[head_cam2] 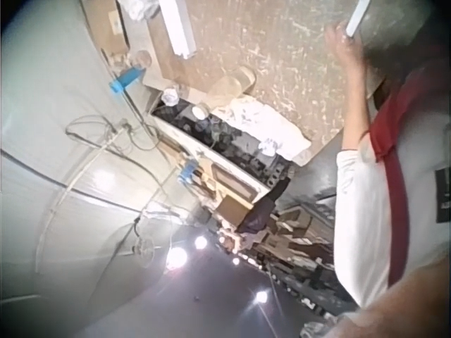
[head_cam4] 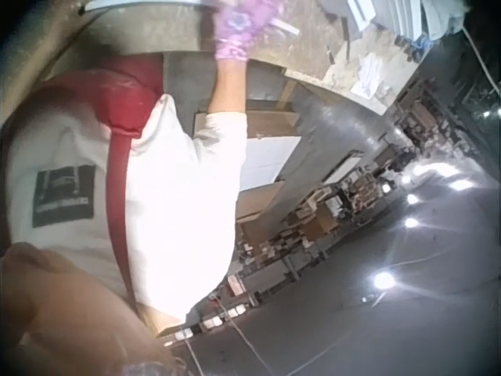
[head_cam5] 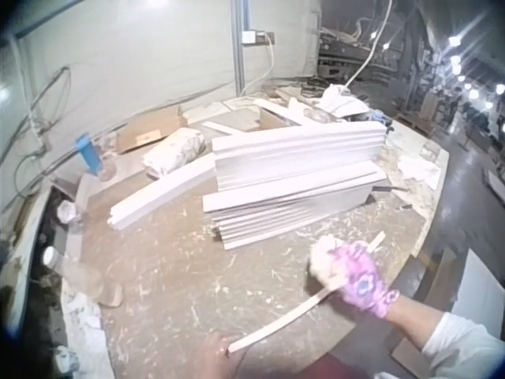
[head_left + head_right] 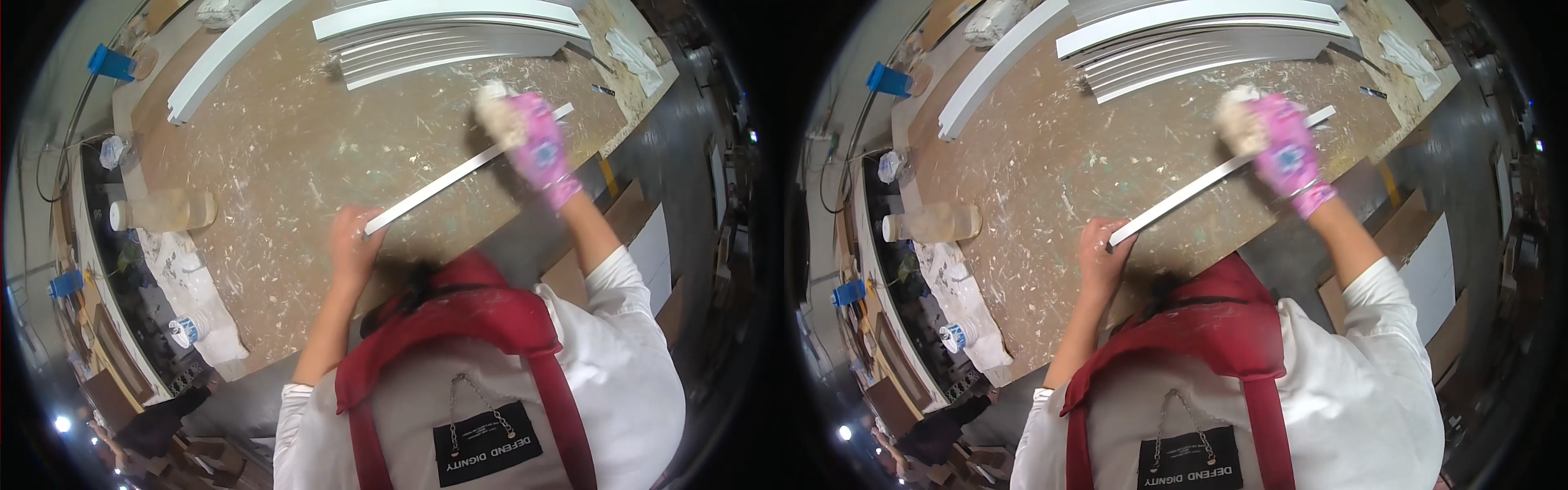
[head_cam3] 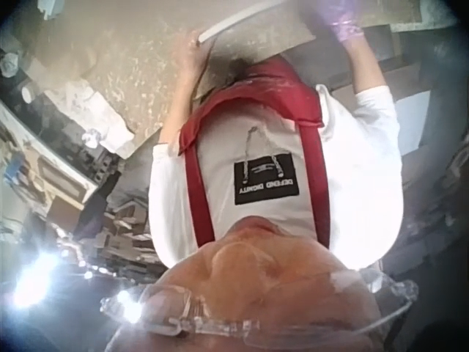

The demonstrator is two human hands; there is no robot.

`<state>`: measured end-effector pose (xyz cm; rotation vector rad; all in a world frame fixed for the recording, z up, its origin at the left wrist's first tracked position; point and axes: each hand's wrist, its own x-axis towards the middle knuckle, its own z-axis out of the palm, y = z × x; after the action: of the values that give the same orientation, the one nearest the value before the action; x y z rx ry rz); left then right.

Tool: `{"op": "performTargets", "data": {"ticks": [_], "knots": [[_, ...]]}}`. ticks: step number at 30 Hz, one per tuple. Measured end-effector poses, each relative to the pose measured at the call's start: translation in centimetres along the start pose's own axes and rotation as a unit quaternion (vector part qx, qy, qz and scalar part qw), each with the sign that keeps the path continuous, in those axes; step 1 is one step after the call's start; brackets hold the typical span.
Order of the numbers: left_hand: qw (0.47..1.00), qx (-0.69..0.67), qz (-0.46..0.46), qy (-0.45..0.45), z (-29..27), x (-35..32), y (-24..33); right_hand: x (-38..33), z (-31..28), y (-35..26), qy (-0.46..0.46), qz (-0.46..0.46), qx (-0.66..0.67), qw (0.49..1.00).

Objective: The person cleans long white furniture components using a cloth and a liquid from a bottle. They pick up each white slat, apply liquid to a cloth, and wipe down the length and edges of the slats before placing them in a pile.

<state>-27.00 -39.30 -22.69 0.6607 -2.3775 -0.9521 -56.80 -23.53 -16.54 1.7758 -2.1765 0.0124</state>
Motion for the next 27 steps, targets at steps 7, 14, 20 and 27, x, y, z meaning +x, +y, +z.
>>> {"op": "performTargets", "data": {"ticks": [7,14,20,27], "knots": [[1.000,-0.019,-0.007,-0.011,0.6,-1.2,-2.6,1.4,2.5,-15.9,0.065,-0.015,0.701,0.710],[1.000,0.016,0.025,0.002,-0.6,-0.5,-1.2,-4.5,4.4,3.7,0.110,0.210,0.316,0.919],[0.998,0.059,0.029,0.023,-1.2,-1.3,-1.7,1.2,-1.7,-7.9,-0.069,-0.035,0.199,0.977],[0.996,0.085,0.032,0.008,-1.7,-1.8,-3.0,2.7,0.6,-11.3,0.023,-0.092,0.402,0.911]]}}
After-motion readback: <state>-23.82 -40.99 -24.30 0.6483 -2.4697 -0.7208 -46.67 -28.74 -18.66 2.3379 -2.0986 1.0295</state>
